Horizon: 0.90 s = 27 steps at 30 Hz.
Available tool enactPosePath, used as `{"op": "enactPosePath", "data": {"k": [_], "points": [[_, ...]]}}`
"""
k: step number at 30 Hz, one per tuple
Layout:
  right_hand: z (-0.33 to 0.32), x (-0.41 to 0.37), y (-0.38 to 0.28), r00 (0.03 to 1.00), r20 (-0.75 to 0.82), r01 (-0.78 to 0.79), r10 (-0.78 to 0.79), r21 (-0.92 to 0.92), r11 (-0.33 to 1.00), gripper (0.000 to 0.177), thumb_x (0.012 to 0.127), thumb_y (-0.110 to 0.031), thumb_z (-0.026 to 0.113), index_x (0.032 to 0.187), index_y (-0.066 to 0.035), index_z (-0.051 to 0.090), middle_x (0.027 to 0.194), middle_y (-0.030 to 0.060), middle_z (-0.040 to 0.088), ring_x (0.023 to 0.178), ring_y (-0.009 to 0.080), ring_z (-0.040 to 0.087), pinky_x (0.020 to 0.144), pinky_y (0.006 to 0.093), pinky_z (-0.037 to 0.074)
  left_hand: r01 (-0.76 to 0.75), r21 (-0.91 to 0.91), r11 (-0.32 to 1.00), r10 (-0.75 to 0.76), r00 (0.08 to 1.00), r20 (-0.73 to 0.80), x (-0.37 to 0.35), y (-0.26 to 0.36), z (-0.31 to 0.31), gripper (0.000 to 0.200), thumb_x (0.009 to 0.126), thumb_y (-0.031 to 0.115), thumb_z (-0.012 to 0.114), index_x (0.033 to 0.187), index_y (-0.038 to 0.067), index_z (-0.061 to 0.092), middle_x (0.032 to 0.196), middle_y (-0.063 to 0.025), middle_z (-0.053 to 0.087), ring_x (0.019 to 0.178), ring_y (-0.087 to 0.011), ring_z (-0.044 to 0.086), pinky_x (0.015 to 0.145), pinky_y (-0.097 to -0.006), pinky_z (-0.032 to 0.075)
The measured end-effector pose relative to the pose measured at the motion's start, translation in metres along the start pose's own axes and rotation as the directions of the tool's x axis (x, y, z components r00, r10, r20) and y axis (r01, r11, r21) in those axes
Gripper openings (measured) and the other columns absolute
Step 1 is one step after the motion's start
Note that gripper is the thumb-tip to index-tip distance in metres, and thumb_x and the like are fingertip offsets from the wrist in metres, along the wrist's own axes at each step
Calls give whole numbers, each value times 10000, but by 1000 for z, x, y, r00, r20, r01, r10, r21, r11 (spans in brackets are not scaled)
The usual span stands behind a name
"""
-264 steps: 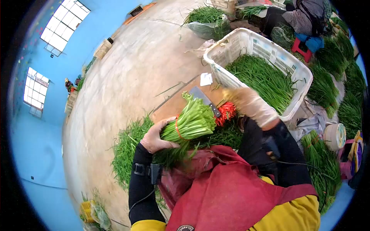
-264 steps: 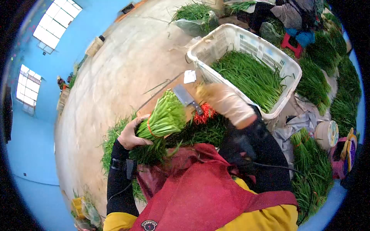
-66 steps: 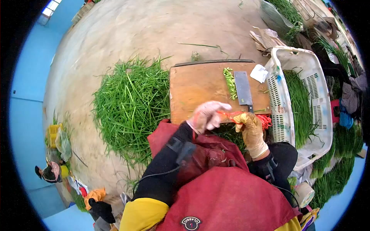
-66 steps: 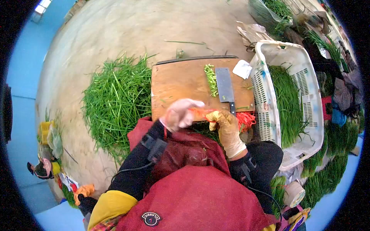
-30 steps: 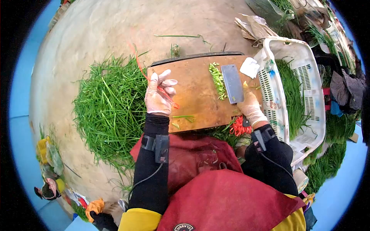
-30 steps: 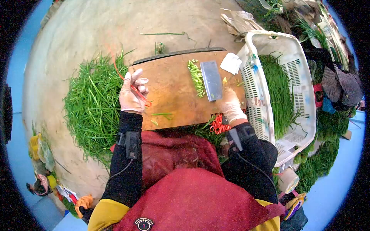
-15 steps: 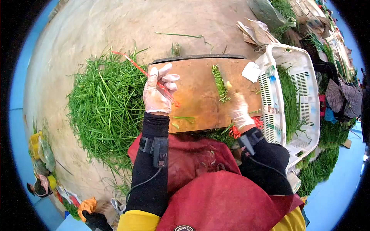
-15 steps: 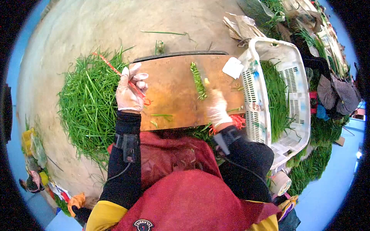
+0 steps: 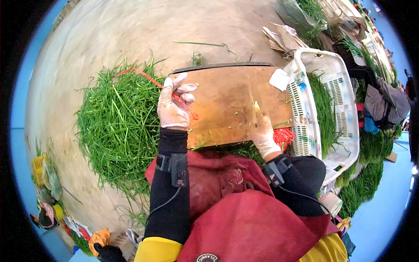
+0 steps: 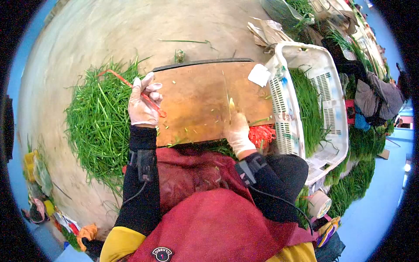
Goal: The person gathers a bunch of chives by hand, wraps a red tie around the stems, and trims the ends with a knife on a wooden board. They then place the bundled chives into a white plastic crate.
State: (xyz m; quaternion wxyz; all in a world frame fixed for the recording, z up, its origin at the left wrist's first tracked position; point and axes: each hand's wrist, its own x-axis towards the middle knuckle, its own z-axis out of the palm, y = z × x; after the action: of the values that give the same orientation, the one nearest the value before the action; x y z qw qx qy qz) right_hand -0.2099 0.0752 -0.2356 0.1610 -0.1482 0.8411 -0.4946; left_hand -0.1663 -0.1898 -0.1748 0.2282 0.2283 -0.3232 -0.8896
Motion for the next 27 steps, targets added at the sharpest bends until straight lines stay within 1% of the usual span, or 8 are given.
{"op": "enactPosePath", "data": {"k": [5, 9, 13, 14, 17, 18, 22, 27], "points": [[46, -56, -13, 906, 419, 24, 65, -205, 978, 672, 807, 5, 594, 1448, -33, 394, 1410, 196, 489, 1355, 256, 413, 1126, 338, 306, 122, 51, 991, -126, 990, 68, 3, -23, 14, 455, 988, 396, 527, 1138, -19, 635, 833, -161, 687, 665, -170, 612, 561, -238, 468], [31, -35, 23, 981, 51, 187, -185, -37, 982, 694, 791, 45, 587, 1451, -26, 386, 1366, 185, 531, 1294, 256, 473, 1086, 312, 343, 232, 128, 964, -257, 935, 244, 3, -53, 14, 518, 997, 397, 502, 1162, -85, 596, 876, -209, 687, 715, -194, 655, 578, -259, 483], [-37, 0, 54, 951, -134, -234, 277, 271, 934, 572, 839, 3, 590, 1393, 2, 452, 1183, 141, 641, 996, 192, 625, 858, 325, 520, 319, 210, 924, -372, 876, 307, 0, -75, 24, 534, 997, 427, 480, 1174, -58, 615, 909, -207, 695, 733, -193, 663, 640, -275, 511], [-51, 11, 93, 982, -177, -84, 65, -106, 991, 552, 827, 40, 601, 1365, 5, 484, 1147, 149, 647, 947, 197, 646, 809, 334, 541, 349, 251, 903, -416, 856, 307, 0, -81, 28, 538, 997, 437, 471, 1175, -47, 623, 929, -204, 698, 752, -192, 671, 666, -280, 519], [-70, 8, 48, 925, -285, 157, -250, -311, 937, 416, 878, -31, 609, 1290, -9, 553, 1058, 106, 682, 880, 185, 652, 706, 337, 545, 378, 317, 870, -460, 854, 245, -4, -93, 41, 535, 998, 444, 459, 1175, -30, 635, 972, -199, 702, 792, -198, 684, 701, -286, 526], [-59, 1, 44, 974, -138, -121, 179, 348, 930, 400, 887, -67, 619, 1280, -23, 564, 1066, 85, 676, 866, 155, 642, 686, 301, 536, 395, 316, 863, -470, 857, 212, -5, -99, 45, 523, 996, 434, 469, 1177, -28, 635, 985, -188, 704, 816, -209, 691, 721, -304, 533], [-22, -14, -5, 981, 169, -115, 92, 134, 984, 436, 883, -336, 647, 1178, -15, 646, 1186, 179, 647, 1108, 318, 600, 986, 362, 436, 380, 359, 852, -480, 841, 249, 0, -125, 42, 518, 998, 428, 469, 1180, -28, 634, 993, -196, 702, 808, -216, 690, 723, -308, 535], [-4, -3, 3, 933, 247, -335, 263, 324, 885, 312, 887, -285, 649, 999, 3, 691, 869, 116, 690, 791, 213, 644, 747, 318, 502, 410, 415, 812, -491, 865, 106, 5, -150, 27, 518, 946, 431, 581, 1220, -8, 581, 895, -144, 689, 780, -216, 688, 682, -324, 531]]}}
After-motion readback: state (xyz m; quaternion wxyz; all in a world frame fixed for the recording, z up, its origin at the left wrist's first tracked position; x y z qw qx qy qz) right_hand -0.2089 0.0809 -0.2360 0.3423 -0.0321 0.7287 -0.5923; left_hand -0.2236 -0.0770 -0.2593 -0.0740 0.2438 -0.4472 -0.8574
